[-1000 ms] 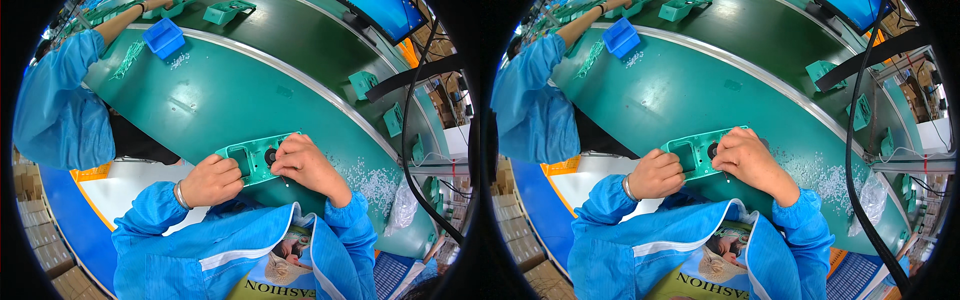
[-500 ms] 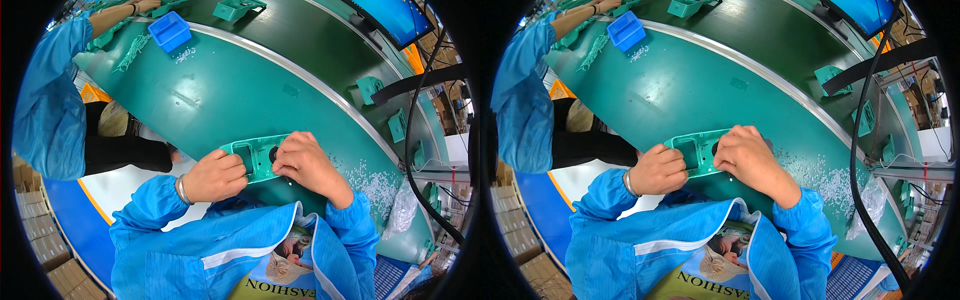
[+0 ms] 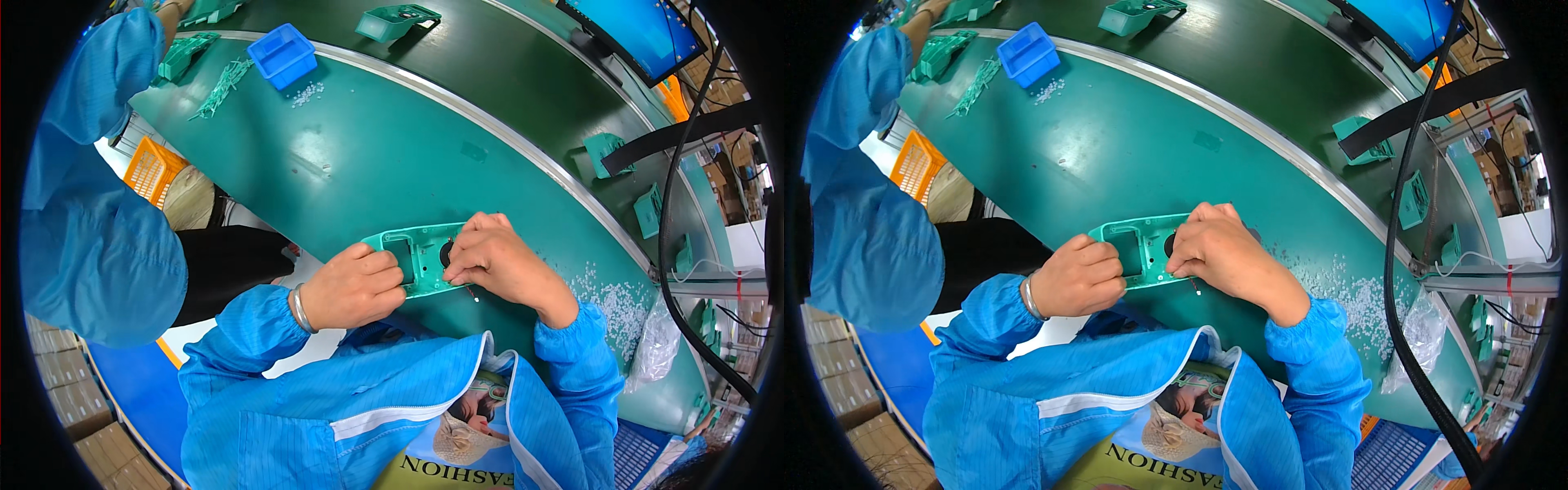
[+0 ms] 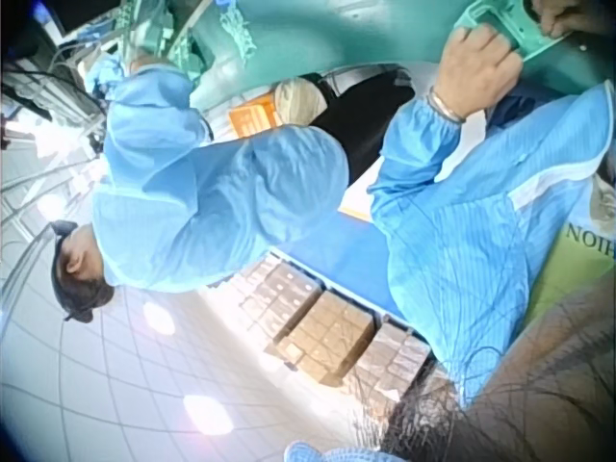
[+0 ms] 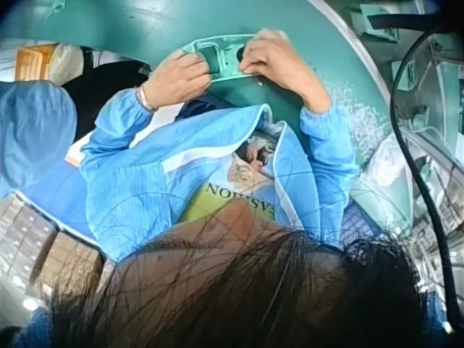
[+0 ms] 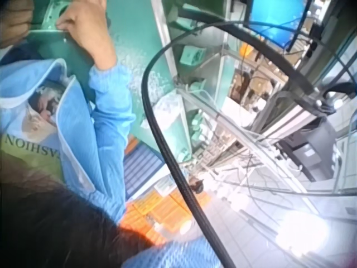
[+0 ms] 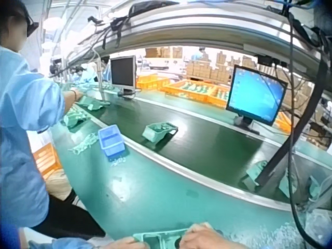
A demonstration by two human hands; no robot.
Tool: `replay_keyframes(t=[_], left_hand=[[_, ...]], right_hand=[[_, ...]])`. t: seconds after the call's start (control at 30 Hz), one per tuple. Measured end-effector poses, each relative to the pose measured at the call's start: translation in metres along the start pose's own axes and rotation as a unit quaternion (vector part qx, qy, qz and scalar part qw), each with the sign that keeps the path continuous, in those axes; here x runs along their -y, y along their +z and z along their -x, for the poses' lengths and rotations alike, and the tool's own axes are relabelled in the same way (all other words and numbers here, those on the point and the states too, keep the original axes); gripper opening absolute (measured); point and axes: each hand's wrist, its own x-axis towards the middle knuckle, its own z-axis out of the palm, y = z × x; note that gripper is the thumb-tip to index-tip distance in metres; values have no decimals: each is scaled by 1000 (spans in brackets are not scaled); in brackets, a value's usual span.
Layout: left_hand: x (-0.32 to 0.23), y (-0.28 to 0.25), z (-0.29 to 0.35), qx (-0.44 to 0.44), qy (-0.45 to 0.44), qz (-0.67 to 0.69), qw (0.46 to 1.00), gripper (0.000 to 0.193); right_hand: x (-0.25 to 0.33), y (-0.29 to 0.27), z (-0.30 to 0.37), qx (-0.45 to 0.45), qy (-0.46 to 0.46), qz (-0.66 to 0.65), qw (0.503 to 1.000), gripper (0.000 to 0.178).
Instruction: The person assembles internal components and small white parts into a green electronic housing by hand, working on a factory assembly line.
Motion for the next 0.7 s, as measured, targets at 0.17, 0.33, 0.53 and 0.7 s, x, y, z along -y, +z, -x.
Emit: replay_keyframes(t=[0.17,0.33,0.53,0.7], left_hand=[[2,-2,0,6,-3,-1,1000,20],[1,-4,-3,10,0,-10,1000,18],[-2,9,-3,-13,8,1,1000,18],[-2,9,0,-38,-5,-46,998,19]], right_hand=[[2,1,-3,-10,5,14,1000,8],[7,-5,-6,-16,-35,28,999,7],[18,-3,1,-16,-25,113,993,8],[61,-13,30,-164,20,175,971,22]])
